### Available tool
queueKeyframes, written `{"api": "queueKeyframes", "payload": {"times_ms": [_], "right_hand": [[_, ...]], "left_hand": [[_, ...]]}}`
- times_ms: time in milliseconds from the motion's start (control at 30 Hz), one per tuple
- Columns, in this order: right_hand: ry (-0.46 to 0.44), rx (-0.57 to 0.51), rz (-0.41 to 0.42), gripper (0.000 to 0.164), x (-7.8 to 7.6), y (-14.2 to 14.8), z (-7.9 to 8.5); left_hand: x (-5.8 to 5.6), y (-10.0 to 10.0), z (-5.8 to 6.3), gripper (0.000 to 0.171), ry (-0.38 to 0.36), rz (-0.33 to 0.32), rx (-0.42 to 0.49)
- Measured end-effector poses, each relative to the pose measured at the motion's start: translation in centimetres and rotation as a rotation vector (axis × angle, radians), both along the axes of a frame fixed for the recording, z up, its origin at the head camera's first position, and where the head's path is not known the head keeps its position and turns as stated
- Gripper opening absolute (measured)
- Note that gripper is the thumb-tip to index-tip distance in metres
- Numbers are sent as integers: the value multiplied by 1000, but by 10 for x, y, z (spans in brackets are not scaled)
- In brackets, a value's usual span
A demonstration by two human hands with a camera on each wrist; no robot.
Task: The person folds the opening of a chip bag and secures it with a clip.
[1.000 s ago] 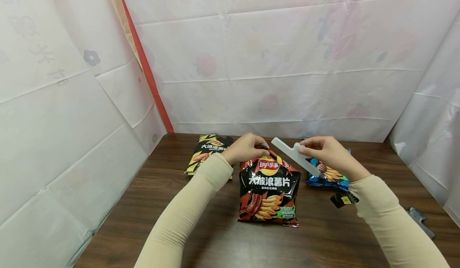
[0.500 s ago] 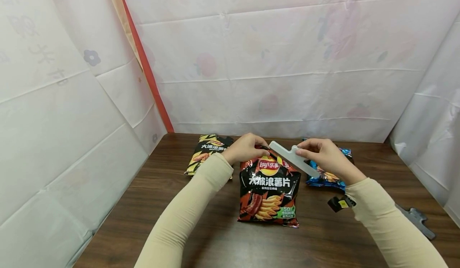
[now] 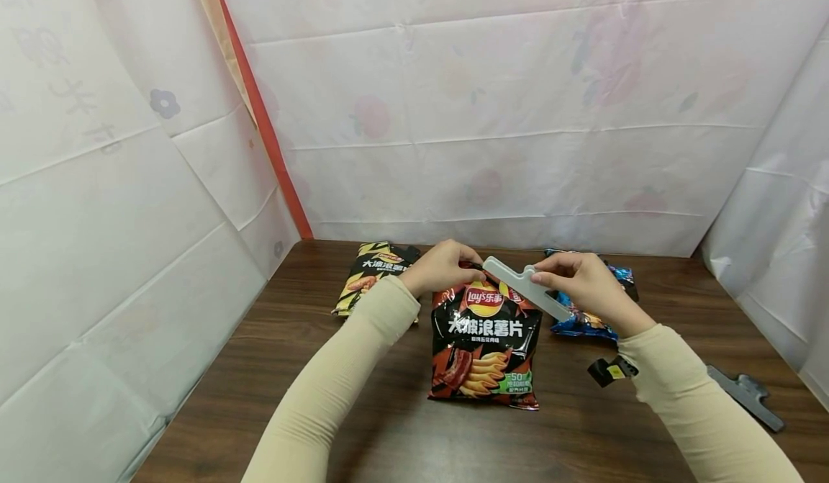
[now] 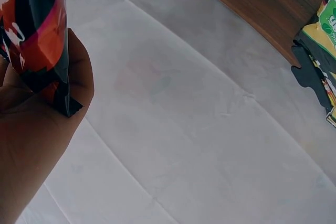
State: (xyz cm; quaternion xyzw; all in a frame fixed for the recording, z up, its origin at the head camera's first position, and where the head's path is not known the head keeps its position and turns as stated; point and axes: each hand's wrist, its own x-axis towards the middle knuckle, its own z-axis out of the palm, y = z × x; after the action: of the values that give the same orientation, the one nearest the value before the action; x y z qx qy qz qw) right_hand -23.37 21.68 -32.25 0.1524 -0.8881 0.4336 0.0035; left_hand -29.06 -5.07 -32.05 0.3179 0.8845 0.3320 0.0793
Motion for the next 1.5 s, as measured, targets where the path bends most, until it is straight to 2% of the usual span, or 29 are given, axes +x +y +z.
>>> {"api": "queueKeyframes", "payload": {"times_ms": [267, 533, 933, 1133, 1333, 1500], "right_hand": [[-9, -44, 16, 30, 0, -2, -2], [6, -31, 12, 27, -2, -3, -4], [-57, -60, 24, 30, -6, -2, -10], [-99, -66, 25, 33, -9, -1, -12], [-90, -75, 61, 31, -11, -1, -14], [-85, -76, 84, 31, -8, -1, -12]], "left_hand": [[1, 0, -1, 17, -21, 0, 16], [0, 0, -1, 17, -22, 11, 34], [2, 0, -2, 19, -24, 33, 41], [1, -2, -2, 22, -25, 27, 41], [-1, -3, -3, 23, -28, 7, 51], [-2, -5, -3, 24, -60, -8, 55]]}}
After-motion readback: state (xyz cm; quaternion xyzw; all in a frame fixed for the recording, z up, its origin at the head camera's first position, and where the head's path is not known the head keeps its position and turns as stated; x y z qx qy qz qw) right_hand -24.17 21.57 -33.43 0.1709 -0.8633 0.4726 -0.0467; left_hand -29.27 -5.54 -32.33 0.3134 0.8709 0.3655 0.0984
